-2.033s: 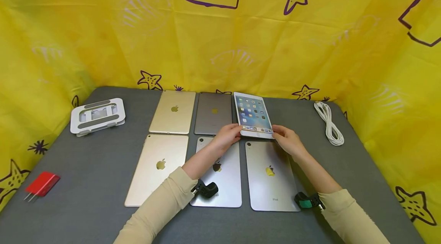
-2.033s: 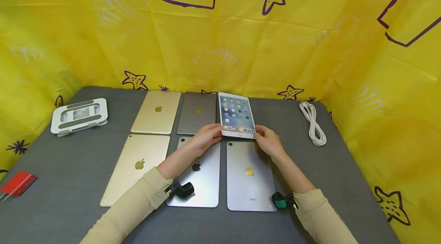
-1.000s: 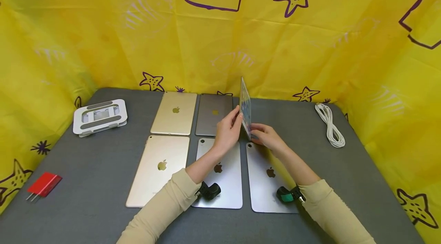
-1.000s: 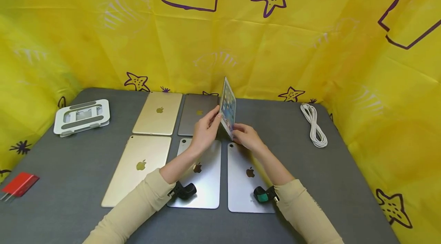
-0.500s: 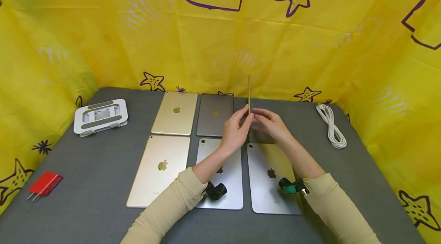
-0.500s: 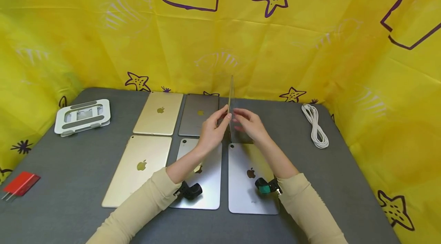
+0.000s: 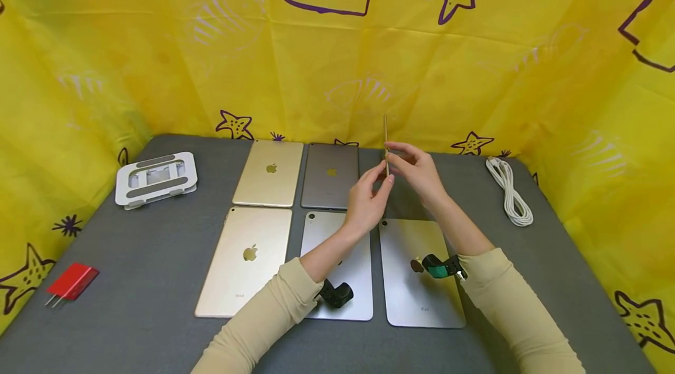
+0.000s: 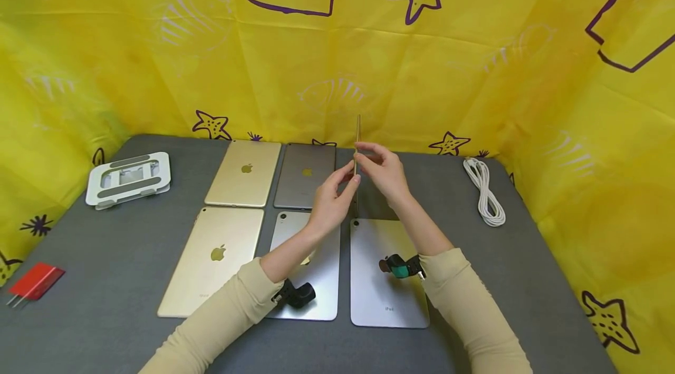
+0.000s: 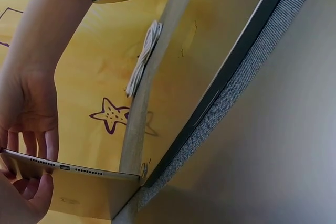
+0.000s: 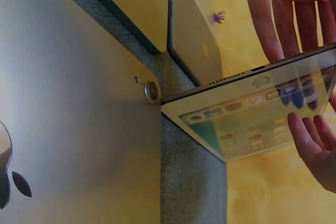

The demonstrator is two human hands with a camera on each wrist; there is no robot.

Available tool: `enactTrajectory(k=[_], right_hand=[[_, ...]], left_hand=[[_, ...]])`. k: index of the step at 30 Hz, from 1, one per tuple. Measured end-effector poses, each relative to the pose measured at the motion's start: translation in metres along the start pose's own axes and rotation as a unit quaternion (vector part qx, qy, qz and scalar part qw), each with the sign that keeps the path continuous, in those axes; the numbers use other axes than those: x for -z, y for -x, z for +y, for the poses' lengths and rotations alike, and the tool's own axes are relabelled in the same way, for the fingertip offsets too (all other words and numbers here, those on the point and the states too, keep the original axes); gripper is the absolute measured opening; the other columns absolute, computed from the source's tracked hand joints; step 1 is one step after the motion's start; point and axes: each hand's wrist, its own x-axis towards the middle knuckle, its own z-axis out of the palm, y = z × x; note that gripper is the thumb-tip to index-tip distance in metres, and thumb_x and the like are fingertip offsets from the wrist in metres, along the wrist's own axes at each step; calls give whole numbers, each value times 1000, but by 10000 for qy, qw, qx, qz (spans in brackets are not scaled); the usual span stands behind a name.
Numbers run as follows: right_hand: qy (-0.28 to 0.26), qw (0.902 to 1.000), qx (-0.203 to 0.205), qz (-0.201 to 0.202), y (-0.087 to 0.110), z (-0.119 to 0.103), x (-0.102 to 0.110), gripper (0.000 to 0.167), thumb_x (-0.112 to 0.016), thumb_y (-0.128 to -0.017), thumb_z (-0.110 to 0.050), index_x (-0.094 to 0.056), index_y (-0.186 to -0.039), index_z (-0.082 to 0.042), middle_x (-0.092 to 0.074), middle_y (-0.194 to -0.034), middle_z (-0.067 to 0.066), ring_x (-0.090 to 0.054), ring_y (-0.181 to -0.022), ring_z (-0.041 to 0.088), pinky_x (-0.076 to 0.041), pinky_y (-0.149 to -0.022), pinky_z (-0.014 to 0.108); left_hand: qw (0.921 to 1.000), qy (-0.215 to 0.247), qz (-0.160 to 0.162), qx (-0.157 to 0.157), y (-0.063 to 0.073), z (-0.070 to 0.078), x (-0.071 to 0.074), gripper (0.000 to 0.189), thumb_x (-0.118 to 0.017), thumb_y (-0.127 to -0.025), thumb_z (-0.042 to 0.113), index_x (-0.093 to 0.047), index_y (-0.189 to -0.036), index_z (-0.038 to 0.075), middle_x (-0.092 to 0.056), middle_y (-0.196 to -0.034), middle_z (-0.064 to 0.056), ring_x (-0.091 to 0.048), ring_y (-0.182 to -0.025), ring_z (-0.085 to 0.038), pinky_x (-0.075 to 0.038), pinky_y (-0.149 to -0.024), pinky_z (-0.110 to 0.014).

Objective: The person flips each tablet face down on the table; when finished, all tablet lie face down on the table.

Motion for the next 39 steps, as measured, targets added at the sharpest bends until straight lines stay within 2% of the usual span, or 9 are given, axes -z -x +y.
enactTrajectory(k=[5, 11, 15, 18, 21, 25, 30, 35, 39], right_hand=[[-11, 9999, -119, -36, 0, 1, -1, 43, -63, -96, -24, -57, -135, -6, -55, -135, 11, -57, -111, 20, -48, -97, 44], [-88, 9998, -202, -11, 2, 1, 2, 42, -63, -97, -25, -57, -135, -9, -51, -139, 13, -54, -118, 24, -47, -98, 48], [-185, 9994, -299, 57, 5, 2, 8, 43, -62, -97, -26, -57, -135, -9, -52, -138, 12, -52, -121, 24, -47, -97, 50], [-170, 9989, -397, 172, 7, 3, 13, 44, -63, -97, -27, -56, -137, -9, -53, -136, 9, -52, -121, 21, -50, -94, 46], [-196, 9980, -509, 310, 10, 4, 20, 47, -63, -96, -29, -54, -139, -12, -54, -134, 7, -53, -118, 18, -52, -91, 41], [-325, 9960, -679, 488, 13, 8, 29, 49, -64, -95, -29, -53, -141, -14, -56, -132, 6, -55, -115, 15, -54, -85, 32], [-860, 9895, -945, 672, 19, 13, 41, 50, -66, -94, -24, -53, -140, -8, -61, -124, 0, -57, -111, 11, -55, -77, 23], [-1472, 9798, -1137, 729, 26, 18, 53, 51, -67, -94, -18, -52, -140, -4, -66, -116, -6, -59, -107, 8, -55, -79, 24], [-1553, 9772, -1212, 793, 29, 23, 60, 51, -67, -93, -16, -51, -140, -2, -68, -111, -10, -60, -104, 6, -55, -77, 23]], left_hand=[[9999, 118, -13, 73, 0, 0, -2, 44, -56, -100, 17, -50, -141, 2, -57, -134, -13, -57, -118, -27, -54, -84, -30], [9994, 96, -62, 325, 1, -1, -4, 41, -54, -101, 22, -54, -139, 6, -60, -130, -9, -57, -118, -20, -52, -90, -30], [9976, 15, -312, 617, 3, -5, -4, 39, -51, -102, 27, -57, -135, 8, -63, -127, -7, -58, -116, -20, -49, -94, -35], [9917, -76, -772, 1026, 6, -10, -2, 41, -50, -102, 31, -56, -136, 8, -62, -129, -7, -58, -118, -22, -48, -96, -37], [9815, -230, -1238, 1441, 7, -15, -1, 47, -50, -101, 37, -53, -138, 8, -59, -133, -7, -55, -122, -23, -46, -98, -40], [9699, -189, -1571, 1853, 8, -22, 2, 52, -51, -100, 38, -50, -140, 5, -55, -138, -10, -50, -127, -26, -42, -103, -43], [9619, 44, -1667, 2166, 9, -28, 3, 54, -50, -101, 36, -46, -143, 3, -50, -143, -13, -46, -131, -29, -36, -108, -45], [9595, 249, -1654, 2266, 9, -30, 3, 54, -50, -101, 36, -46, -143, 2, -49, -143, -15, -46, -131, -31, -34, -109, -46], [9596, 319, -1644, 2262, 10, -31, 3, 54, -50, -101, 36, -47, -142, 2, -50, -142, -15, -46, -130, -30, -34, -109, -46]])
